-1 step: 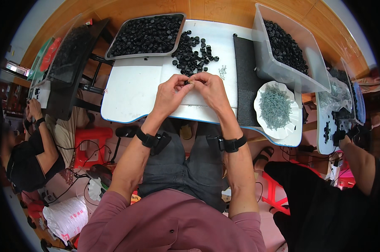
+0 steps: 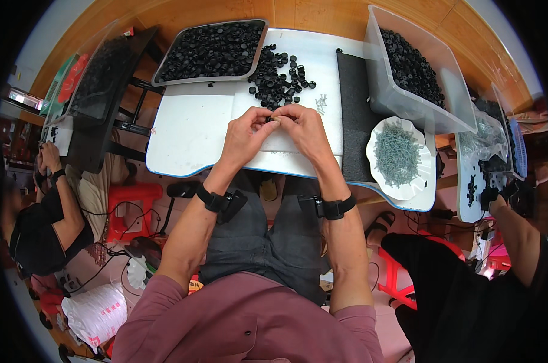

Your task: Manually assembling small black plastic components by hand at a workstation.

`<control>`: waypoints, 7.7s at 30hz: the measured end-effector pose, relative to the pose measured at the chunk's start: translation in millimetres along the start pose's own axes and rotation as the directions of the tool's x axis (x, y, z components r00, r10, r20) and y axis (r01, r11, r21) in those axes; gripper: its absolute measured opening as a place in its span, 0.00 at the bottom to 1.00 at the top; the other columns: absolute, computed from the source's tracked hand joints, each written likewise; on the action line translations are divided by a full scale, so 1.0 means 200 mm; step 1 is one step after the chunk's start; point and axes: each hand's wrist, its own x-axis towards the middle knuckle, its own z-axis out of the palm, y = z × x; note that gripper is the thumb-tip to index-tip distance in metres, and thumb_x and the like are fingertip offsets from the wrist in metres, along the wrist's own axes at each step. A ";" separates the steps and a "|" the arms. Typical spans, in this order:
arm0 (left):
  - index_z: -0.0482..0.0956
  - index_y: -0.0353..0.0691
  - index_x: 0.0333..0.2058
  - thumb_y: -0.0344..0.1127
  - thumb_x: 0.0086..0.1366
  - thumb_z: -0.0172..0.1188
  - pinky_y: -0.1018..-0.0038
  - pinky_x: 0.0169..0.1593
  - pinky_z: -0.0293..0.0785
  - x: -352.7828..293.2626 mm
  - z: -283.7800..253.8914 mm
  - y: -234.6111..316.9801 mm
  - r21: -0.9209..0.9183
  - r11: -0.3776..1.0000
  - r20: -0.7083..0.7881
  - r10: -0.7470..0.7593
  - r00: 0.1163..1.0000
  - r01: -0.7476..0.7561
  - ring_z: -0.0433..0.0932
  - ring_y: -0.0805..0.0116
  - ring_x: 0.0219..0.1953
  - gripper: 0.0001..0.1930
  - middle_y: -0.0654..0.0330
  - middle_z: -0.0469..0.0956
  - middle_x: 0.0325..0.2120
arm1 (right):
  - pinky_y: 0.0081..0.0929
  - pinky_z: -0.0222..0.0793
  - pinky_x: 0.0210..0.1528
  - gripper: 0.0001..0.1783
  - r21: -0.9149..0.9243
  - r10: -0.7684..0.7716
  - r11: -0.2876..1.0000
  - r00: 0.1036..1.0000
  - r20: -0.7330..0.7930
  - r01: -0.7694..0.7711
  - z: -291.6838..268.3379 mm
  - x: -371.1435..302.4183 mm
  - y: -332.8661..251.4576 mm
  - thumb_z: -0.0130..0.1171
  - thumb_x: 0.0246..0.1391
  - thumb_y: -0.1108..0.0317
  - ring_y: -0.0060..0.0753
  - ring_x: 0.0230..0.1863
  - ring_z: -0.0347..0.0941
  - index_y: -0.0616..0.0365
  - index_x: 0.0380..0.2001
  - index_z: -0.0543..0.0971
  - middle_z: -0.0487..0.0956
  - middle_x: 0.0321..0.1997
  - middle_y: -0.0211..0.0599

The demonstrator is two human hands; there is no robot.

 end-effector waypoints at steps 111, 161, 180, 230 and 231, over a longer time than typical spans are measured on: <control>0.83 0.37 0.41 0.24 0.62 0.65 0.62 0.44 0.77 0.11 -0.04 -0.06 0.134 0.953 -0.106 0.286 0.952 -0.272 0.80 0.53 0.41 0.08 0.54 0.78 0.38 | 0.37 0.75 0.42 0.08 -0.767 -0.160 0.639 0.967 -0.197 -0.050 -0.31 0.02 -0.09 0.63 0.52 0.68 0.45 0.38 0.82 0.57 0.35 0.86 0.85 0.36 0.41; 0.84 0.36 0.39 0.27 0.56 0.68 0.63 0.46 0.74 0.11 -0.02 -0.09 0.318 0.883 -0.074 0.386 0.920 -0.345 0.76 0.56 0.40 0.11 0.56 0.79 0.34 | 0.37 0.76 0.41 0.07 -0.824 -0.232 0.567 0.956 -0.181 -0.019 -0.28 -0.01 -0.07 0.64 0.50 0.68 0.45 0.36 0.82 0.58 0.31 0.86 0.84 0.36 0.40; 0.84 0.38 0.44 0.31 0.61 0.71 0.70 0.42 0.83 0.09 -0.03 -0.04 -0.002 0.976 0.009 0.218 0.976 -0.218 0.88 0.63 0.38 0.12 0.56 0.87 0.36 | 0.14 0.67 0.26 0.08 0.176 -0.041 0.980 0.959 -0.279 0.093 0.05 -0.05 0.00 0.65 0.59 0.76 0.13 0.24 0.72 0.65 0.41 0.87 0.85 0.31 0.30; 0.82 0.35 0.45 0.32 0.65 0.70 0.77 0.45 0.80 0.08 -0.06 -0.01 -0.197 0.979 -0.007 0.056 0.998 -0.056 0.86 0.74 0.38 0.12 0.57 0.89 0.35 | 0.23 0.72 0.27 0.11 -0.317 -0.411 0.888 0.884 -0.222 0.333 0.10 -0.08 -0.05 0.68 0.51 0.78 0.26 0.24 0.76 0.59 0.39 0.82 0.84 0.37 0.35; 0.82 0.35 0.45 0.32 0.65 0.70 0.77 0.44 0.80 0.08 -0.06 -0.01 -0.226 0.974 0.016 0.025 1.000 -0.021 0.86 0.75 0.38 0.12 0.56 0.89 0.34 | 0.24 0.71 0.26 0.11 -0.339 -0.451 0.866 0.867 -0.214 0.367 0.11 -0.07 -0.05 0.69 0.50 0.78 0.27 0.23 0.76 0.59 0.38 0.81 0.84 0.37 0.35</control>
